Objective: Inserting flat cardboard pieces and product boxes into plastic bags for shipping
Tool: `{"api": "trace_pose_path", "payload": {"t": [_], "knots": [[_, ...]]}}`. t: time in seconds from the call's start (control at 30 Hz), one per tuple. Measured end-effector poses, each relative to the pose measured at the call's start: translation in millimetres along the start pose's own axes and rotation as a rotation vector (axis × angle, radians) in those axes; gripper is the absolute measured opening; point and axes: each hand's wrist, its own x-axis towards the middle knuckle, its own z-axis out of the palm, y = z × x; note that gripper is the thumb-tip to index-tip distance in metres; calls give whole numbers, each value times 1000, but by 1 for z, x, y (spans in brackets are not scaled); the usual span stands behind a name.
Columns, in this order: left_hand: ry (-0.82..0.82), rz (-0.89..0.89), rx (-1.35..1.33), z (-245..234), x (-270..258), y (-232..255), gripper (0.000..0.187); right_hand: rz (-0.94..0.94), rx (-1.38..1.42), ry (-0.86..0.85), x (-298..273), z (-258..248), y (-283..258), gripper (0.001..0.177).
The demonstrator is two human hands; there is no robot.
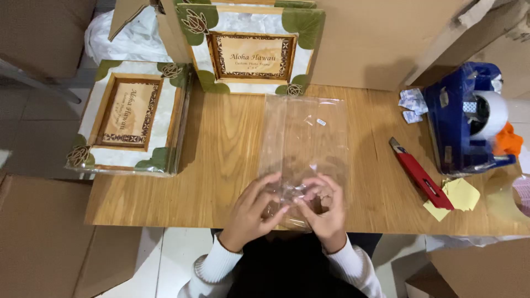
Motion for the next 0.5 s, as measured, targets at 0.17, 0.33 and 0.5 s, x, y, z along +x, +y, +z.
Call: {"api": "trace_pose_path", "payload": {"t": [0.17,0.33,0.5], "knots": [[72,85,-124,0,1,3,22,43,-16,14,1,-7,1,63],[65,188,-173,1,-8,4,23,-6,-107,-50,-7,-13,4,31],[144,321,-173,7,-14,3,25,-266,-88,-51,-6,-9,-6,14]]}}
